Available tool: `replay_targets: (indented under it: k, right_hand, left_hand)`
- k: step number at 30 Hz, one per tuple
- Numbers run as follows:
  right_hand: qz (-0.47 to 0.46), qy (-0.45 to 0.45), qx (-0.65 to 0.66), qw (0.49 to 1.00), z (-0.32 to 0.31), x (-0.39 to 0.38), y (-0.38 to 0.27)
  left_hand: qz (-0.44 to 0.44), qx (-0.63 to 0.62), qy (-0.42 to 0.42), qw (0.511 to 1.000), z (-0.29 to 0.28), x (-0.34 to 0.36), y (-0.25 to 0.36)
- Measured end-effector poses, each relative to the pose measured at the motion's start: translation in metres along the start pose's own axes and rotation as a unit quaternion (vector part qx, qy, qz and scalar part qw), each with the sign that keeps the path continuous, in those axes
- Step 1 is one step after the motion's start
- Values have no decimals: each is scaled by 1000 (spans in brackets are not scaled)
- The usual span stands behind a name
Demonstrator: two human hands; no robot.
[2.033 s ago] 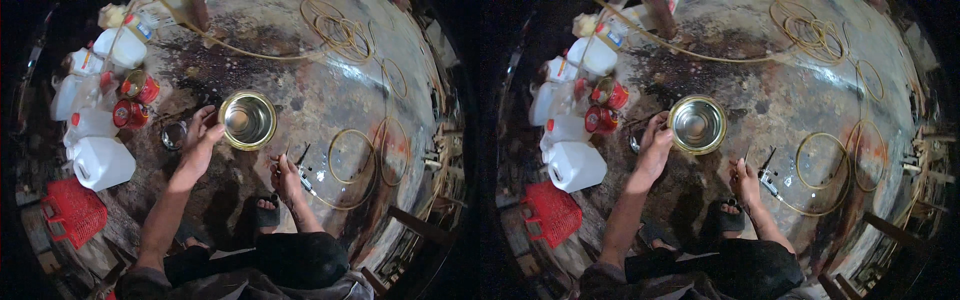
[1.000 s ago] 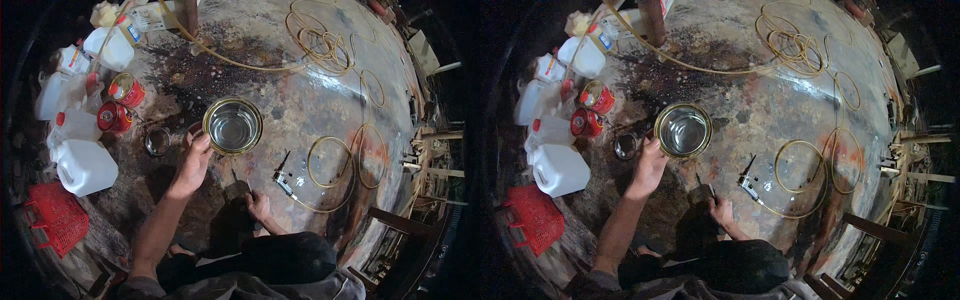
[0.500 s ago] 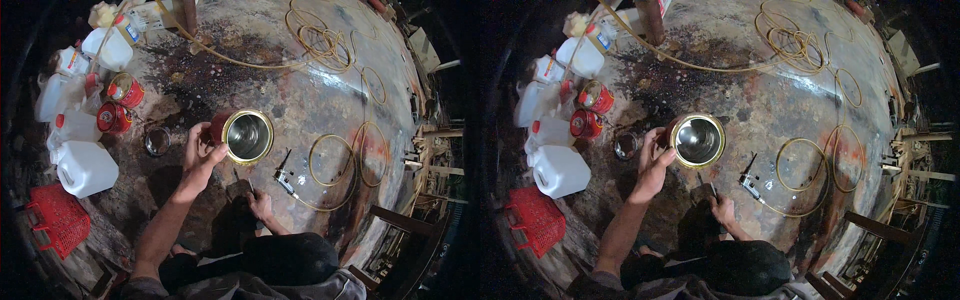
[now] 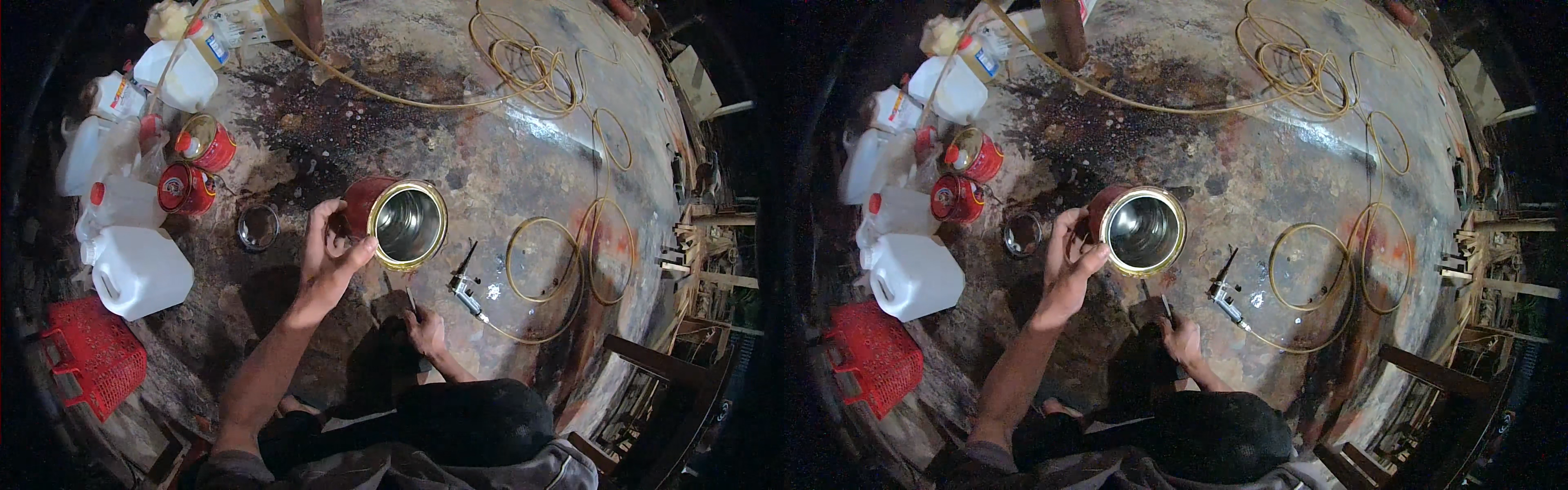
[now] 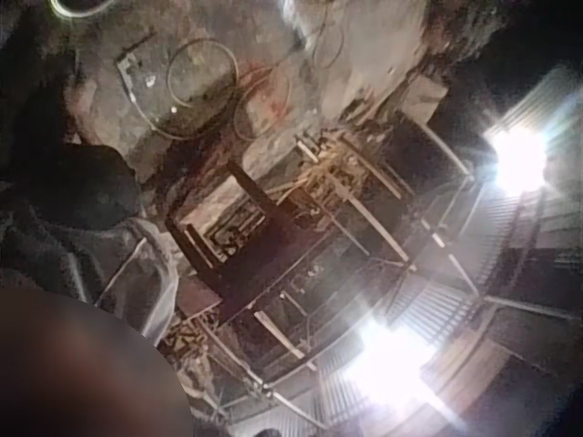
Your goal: Opening cans of paint and mixing them with a wooden stick.
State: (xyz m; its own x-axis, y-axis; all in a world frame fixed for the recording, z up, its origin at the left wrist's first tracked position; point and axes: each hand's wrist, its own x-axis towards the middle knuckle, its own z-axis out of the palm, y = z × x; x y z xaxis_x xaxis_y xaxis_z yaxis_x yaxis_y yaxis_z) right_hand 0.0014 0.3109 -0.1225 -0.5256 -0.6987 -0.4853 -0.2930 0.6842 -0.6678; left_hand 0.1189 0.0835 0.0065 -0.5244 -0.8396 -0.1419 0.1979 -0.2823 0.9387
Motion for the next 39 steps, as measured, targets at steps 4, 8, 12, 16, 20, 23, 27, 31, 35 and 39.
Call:
replay_targets:
  k: [4,8,12,16,20,23,27,31,35,39]
  right_hand:
    - [-16,-1,-46,999,3,2,10]
    - [-42,12,-15,999,5,5,13]
    - [-1,-7,-6,1000,3,4,8]
    - [-44,18,18,999,0,3,2]
    - [32,-21,-8,999,-1,3,-1]
    - [-11,0,-3,1000,-3,2,-3]
    - [5,-15,1,1000,-6,0,-8]
    - [5,-15,5,1000,-7,0,-9]
    - [11,-15,18,1000,-3,2,-1]
    - [-11,-4,13,1000,1,4,9]
  left_hand:
    - [-16,-29,25,999,-3,3,-4]
    - [-21,-60,29,998,-3,3,-7]
    - [-42,-138,25,989,-2,4,-10]
    - [-27,-135,15,990,-5,7,-15]
    - [-36,-153,10,988,-6,6,-18]
    - [-45,-132,19,990,-6,6,-18]
    - [-24,-58,29,998,-4,4,-17]
    - [-12,-38,16,999,-2,2,-13]
    - [6,-5,30,1000,-5,2,-9]
    - [18,17,48,999,-16,5,-4]
